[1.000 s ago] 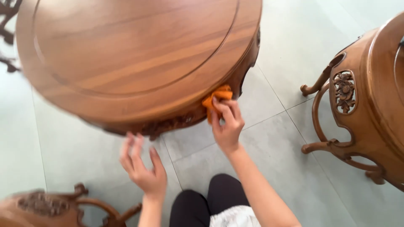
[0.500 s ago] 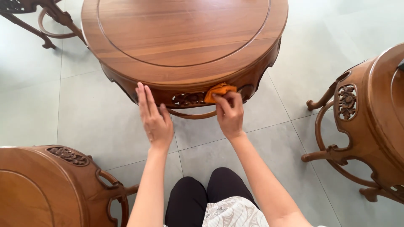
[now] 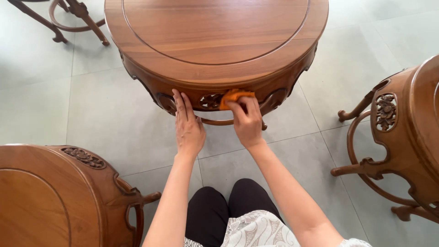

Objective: The person wipes the carved edges and legs of several round wooden stools with an orange cloth. They move between stools, rubbing the surfaces in circular motions to clean or polish the wood.

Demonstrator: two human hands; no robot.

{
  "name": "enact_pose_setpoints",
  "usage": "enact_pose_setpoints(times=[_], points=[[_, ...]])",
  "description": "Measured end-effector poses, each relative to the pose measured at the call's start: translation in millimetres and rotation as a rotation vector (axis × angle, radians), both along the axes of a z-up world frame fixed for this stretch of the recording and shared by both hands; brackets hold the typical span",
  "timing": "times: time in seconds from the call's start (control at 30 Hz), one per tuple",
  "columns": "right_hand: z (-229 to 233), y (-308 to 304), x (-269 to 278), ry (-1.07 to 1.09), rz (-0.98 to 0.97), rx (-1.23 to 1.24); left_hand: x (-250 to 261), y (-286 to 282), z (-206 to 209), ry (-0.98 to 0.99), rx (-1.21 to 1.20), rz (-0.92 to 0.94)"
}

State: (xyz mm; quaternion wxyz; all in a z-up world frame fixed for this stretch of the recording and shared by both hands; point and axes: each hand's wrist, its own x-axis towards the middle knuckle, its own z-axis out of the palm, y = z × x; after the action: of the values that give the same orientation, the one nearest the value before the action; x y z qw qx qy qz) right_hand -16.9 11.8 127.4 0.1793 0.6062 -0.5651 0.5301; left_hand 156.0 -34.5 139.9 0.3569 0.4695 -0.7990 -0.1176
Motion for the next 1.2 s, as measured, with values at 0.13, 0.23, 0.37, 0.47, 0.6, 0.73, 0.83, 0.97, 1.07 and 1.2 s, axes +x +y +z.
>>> enact_pose_setpoints(times=[0.13,0.23,0.37,0.47,0.6,0.73,0.83,0.97,1.07,1.2], points=[[27,-10,29,0.049,-0.03,-0.037,2,-5,-8,-0.01,0.001,0.016],[19,-7,35,0.135,0.041,0.031,0,-3,-8,0.017,-0.012,0.012],[9,-3,24,0.046,0.02,0.011,5,-4,-4,0.0,-0.024,0.005],[11,-12,27,0.012,-0.041,-0.008,5,-5,-7,0.017,-0.011,-0.007],[8,-28,46,0.146,0.057,0.034,5,-10,-13,0.066,-0.064,-0.03],[6,-14,39,0.137,0.092,0.06,6,-12,-4,0.058,-0.044,-0.016],[-28,-2,17,0.08,0.011,0.102,11,-7,-1,-0.001,0.021,-0.004],[-7,-9,11,-0.056,-0.081,0.031,9,-8,-4,0.062,0.017,-0.048],[13,-22,28,-0.022,-0.052,-0.049,8,-12,-5,0.073,-0.002,-0.043],[9,-23,39,0.092,0.051,-0.003,8,-10,-11,0.116,-0.045,-0.035]])
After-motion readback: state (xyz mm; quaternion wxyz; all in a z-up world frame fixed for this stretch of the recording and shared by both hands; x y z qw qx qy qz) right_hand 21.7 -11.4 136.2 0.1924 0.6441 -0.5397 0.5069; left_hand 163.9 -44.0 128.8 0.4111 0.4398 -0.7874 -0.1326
